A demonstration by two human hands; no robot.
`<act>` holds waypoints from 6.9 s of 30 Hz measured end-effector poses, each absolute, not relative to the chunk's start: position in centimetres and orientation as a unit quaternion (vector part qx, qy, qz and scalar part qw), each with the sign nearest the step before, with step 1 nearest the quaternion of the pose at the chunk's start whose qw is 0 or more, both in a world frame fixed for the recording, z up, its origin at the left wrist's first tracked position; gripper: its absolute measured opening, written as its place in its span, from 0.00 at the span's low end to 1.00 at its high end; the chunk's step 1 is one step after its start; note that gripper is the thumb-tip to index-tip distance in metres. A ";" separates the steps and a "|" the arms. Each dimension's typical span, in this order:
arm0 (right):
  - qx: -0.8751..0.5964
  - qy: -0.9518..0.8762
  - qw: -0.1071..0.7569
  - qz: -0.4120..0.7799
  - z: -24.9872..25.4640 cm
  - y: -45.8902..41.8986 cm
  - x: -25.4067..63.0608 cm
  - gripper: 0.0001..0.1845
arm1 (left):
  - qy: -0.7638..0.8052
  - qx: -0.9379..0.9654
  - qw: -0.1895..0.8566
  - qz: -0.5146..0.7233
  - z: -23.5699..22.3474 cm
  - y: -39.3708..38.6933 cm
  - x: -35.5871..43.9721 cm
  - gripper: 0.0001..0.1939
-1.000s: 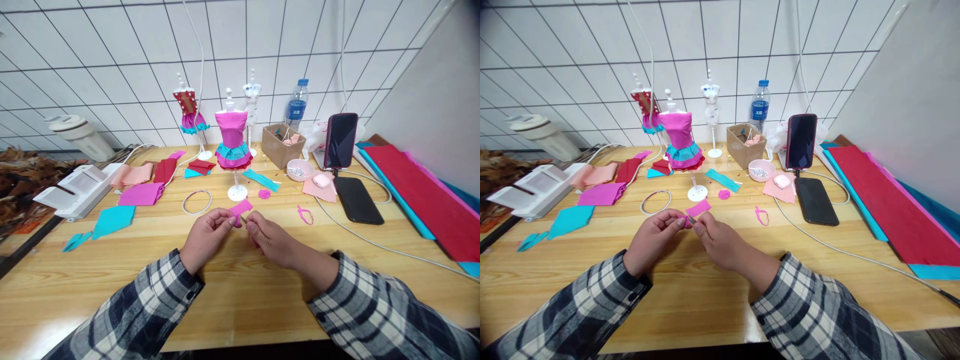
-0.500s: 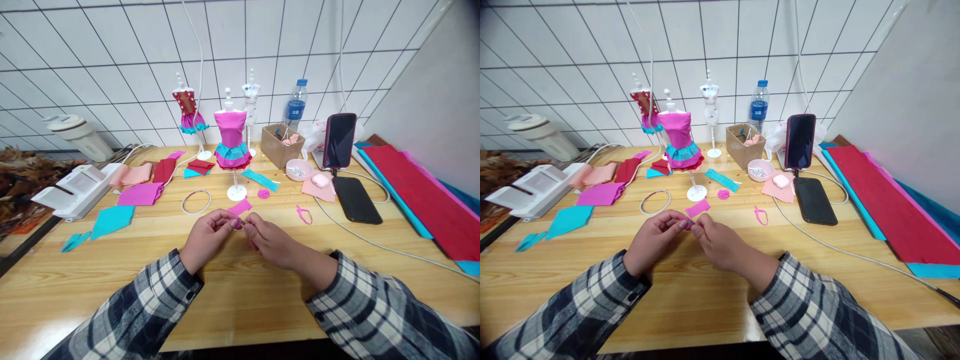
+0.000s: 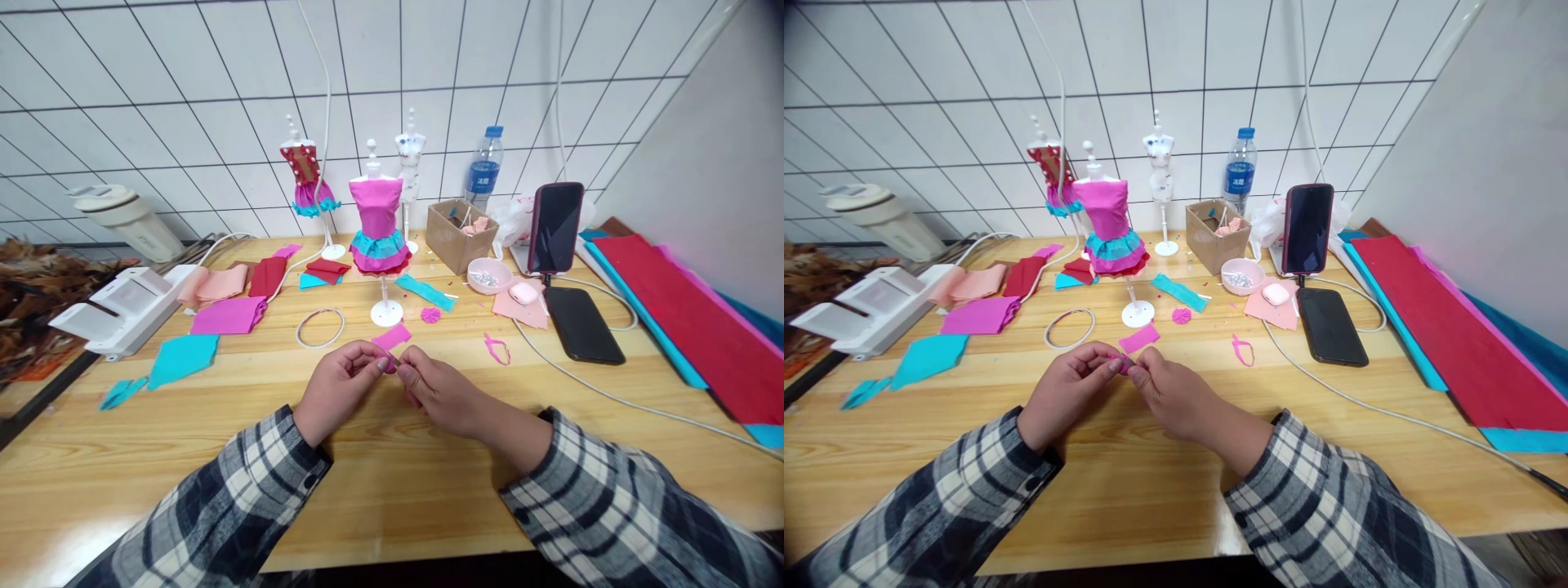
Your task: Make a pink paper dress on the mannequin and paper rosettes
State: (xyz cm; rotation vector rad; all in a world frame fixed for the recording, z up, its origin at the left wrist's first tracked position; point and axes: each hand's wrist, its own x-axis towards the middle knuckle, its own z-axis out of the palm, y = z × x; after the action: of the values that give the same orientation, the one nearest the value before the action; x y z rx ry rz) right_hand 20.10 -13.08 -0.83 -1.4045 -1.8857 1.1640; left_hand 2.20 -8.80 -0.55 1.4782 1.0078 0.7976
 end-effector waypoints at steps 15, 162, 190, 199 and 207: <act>-0.520 -0.695 0.257 0.425 -0.8 -13.1 20.1 0.13 | 0.431 0.629 0.556 0.332 -0.4 -8.8 2.2 0.16; -0.534 -0.473 0.477 0.513 -2.0 -12.2 19.7 0.12 | 0.401 0.502 0.698 0.316 -1.2 -8.8 2.3 0.08; -0.478 -0.657 0.349 0.467 -1.9 -13.6 18.7 0.15 | 0.344 0.375 0.771 0.382 -0.7 -8.7 2.4 0.05; -0.469 -0.657 0.350 0.475 -2.0 -13.6 18.7 0.14 | 0.329 0.390 0.779 0.364 -0.8 -8.8 2.4 0.05; -0.473 -0.652 0.351 0.478 -1.9 -13.5 18.7 0.14 | 0.335 0.390 0.778 0.362 -0.5 -8.9 2.6 0.06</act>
State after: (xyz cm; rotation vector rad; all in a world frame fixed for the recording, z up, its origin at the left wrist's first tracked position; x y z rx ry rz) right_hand 18.74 -13.51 -1.86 -1.2240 -1.6873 1.2384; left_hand 2.59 -8.88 -0.49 0.8426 0.7249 0.7835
